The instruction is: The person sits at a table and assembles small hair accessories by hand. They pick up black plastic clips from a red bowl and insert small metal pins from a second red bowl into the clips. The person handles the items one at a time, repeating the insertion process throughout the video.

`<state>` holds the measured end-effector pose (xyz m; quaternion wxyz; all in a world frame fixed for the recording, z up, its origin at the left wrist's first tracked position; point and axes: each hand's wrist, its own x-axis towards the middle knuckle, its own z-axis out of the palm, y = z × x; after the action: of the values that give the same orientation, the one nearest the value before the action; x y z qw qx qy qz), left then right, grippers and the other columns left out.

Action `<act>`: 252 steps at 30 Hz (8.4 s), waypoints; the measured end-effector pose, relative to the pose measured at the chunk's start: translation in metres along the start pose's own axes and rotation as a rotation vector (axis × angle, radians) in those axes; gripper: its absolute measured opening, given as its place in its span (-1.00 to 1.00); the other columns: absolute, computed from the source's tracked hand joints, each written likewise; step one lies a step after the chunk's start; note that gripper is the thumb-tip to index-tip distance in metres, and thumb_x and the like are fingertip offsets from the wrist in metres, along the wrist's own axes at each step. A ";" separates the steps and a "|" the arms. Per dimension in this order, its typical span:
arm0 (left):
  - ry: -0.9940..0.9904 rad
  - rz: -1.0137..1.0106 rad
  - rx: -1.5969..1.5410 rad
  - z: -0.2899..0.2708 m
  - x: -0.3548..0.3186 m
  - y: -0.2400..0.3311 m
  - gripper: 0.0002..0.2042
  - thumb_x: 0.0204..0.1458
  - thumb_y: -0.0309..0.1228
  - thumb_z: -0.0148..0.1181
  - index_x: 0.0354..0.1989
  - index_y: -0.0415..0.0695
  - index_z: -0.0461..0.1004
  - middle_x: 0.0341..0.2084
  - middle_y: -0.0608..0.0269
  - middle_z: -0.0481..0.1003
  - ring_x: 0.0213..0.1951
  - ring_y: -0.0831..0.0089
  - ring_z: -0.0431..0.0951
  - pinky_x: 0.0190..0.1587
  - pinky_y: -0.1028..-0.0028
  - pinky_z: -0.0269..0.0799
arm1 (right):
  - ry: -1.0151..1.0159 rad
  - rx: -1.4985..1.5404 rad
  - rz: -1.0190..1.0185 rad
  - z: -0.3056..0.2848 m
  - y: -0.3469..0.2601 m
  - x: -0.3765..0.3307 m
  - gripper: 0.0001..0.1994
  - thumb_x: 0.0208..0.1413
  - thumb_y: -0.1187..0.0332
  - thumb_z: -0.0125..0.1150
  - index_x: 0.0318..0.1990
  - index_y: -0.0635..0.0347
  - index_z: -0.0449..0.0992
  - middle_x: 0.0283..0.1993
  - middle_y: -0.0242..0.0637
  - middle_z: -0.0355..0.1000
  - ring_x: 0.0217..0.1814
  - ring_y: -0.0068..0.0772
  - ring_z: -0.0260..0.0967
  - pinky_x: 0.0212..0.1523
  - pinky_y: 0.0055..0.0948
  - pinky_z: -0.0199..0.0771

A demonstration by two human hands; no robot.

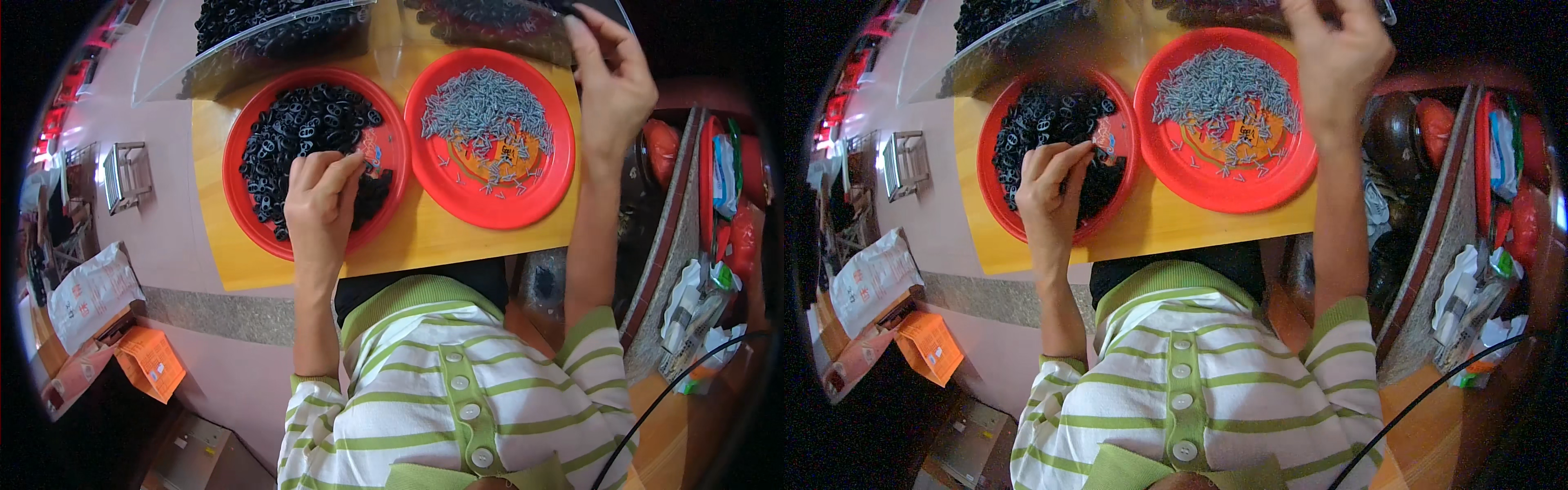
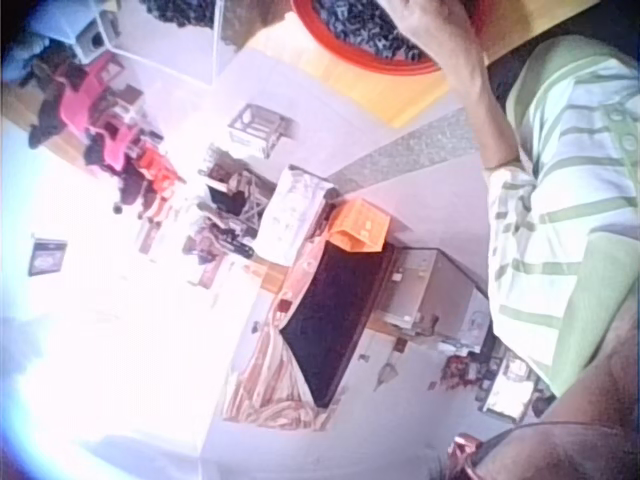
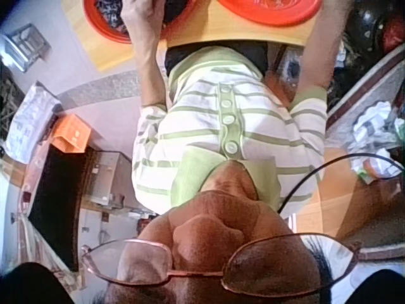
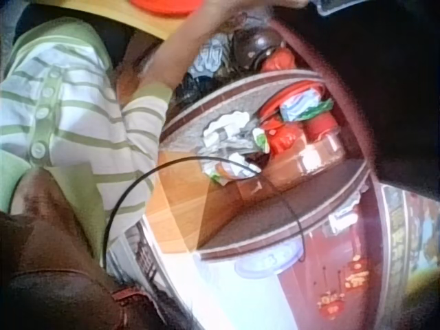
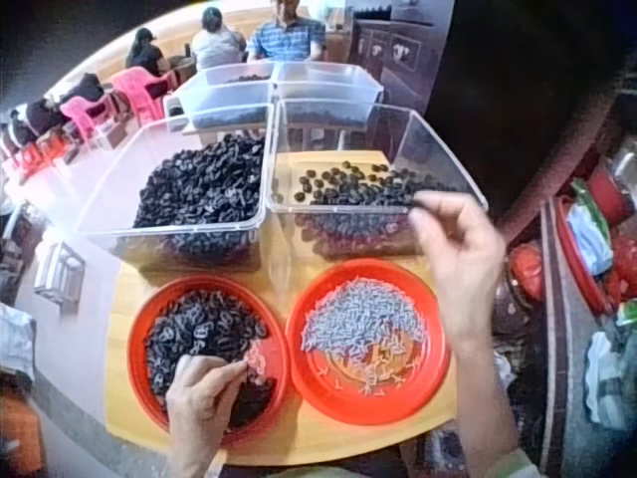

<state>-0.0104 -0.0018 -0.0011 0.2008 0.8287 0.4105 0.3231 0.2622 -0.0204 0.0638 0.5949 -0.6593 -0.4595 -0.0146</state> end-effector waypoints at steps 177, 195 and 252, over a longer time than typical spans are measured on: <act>-0.029 -0.473 -1.010 0.003 -0.044 0.028 -0.85 0.11 -0.56 0.10 -0.20 -0.34 0.52 -0.37 0.26 0.47 -0.43 0.61 0.49 -0.35 0.66 0.38 | -0.843 0.696 0.656 0.008 -0.031 -0.133 -0.77 0.11 0.50 0.16 -0.06 0.30 0.45 -0.20 -0.37 0.45 -0.28 -0.67 0.40 -0.36 -0.66 0.47; -0.092 -0.567 -1.180 0.011 -0.051 0.026 -0.85 0.14 -0.53 0.06 -0.20 -0.32 0.51 -0.39 0.18 0.55 -0.38 0.55 0.54 -0.29 0.59 0.43 | -0.621 0.904 0.828 0.013 -0.024 -0.158 -0.80 0.11 0.50 0.16 -0.09 0.27 0.47 -0.24 -0.33 0.48 -0.28 -0.62 0.41 -0.24 -0.65 0.45; 0.010 -0.668 -1.299 0.022 -0.054 0.040 -0.83 0.12 -0.53 0.10 -0.16 -0.35 0.48 -0.42 0.18 0.54 -0.42 0.56 0.53 -0.32 0.60 0.46 | -0.574 0.792 0.698 0.015 -0.038 -0.159 -0.89 0.14 0.57 0.10 -0.18 0.37 0.43 -0.32 -0.34 0.44 -0.33 -0.67 0.38 -0.31 -0.64 0.46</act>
<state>0.0022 -0.0704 -0.0133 0.7378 0.3718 0.3678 0.4268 0.1387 -0.1066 -0.0015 0.6170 -0.4770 -0.3286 0.5327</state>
